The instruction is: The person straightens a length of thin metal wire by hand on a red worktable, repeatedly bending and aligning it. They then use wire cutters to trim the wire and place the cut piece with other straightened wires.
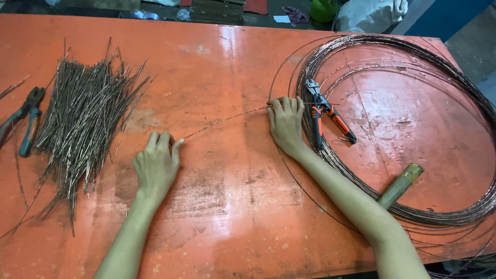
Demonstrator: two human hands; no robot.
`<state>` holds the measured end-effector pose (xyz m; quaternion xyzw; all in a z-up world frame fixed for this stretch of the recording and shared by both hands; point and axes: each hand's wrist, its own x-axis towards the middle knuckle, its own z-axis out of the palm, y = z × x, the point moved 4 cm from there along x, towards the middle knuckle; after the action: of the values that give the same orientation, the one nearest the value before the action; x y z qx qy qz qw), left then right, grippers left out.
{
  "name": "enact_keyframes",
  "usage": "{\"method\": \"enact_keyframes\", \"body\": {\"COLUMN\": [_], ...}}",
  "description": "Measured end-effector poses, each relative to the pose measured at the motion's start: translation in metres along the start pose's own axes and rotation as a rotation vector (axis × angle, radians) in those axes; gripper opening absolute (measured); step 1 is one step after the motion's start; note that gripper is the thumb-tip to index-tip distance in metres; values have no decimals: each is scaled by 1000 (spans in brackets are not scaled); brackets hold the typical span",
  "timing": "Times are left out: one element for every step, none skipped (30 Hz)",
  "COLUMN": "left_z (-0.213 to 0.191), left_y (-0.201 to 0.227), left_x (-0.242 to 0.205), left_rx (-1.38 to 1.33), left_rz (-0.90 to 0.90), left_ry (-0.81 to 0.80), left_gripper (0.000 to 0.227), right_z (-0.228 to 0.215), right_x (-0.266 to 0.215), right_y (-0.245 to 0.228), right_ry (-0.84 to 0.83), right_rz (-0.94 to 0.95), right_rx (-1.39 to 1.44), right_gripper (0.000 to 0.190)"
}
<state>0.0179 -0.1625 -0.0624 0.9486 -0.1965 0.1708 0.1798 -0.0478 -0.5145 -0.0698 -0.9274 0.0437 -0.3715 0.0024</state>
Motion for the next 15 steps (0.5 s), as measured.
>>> {"method": "enact_keyframes", "body": {"left_z": [1, -1, -3, -7, -12, -18, -20, -18, -15, -13, -12, -13, -9, -4, 0], "left_y": [3, 5, 7, 11, 15, 19, 16, 18, 19, 18, 18, 17, 17, 17, 18], "left_x": [4, 8, 11, 11, 11, 17, 17, 15, 14, 13, 13, 22, 15, 16, 18], "left_rx": [1, 2, 4, 8, 17, 25, 29, 42, 55, 50, 55, 64, 61, 82, 103], "left_rz": [-4, 17, 39, 36, 40, 45, 44, 60, 76, 69, 89, 111, 106, 106, 105], "left_ry": [0, 26, 52, 48, 59, 81, 87, 83, 79, 68, 79, 109, 116, 114, 113], "left_gripper": [30, 31, 32, 32, 32, 33, 33, 31, 30, 30, 32, 33, 33, 33, 32], "right_z": [4, 9, 13, 13, 12, 13, 16, 16, 16, 9, 2, -3, 1, 6, 12], "right_x": [0, -2, -5, -7, -8, -2, 1, -1, -4, -4, -4, 7, 1, 1, 2], "right_y": [5, 7, 9, 10, 12, 15, 10, 12, 14, 10, 6, 3, 4, 8, 13], "right_ry": [-1, -11, -22, -26, -23, -10, -4, -11, -18, -32, -21, 7, 10, 2, -5], "right_rz": [-3, 5, 13, 14, 21, 23, 20, 34, 48, 46, 61, 70, 63, 77, 91], "right_rx": [2, -12, -26, -21, -7, 5, 9, -19, -46, -47, -7, 34, 32, -2, -37], "right_gripper": [10, 12, 14, 14, 14, 15, 15, 13, 12, 12, 11, 11, 11, 11, 11]}}
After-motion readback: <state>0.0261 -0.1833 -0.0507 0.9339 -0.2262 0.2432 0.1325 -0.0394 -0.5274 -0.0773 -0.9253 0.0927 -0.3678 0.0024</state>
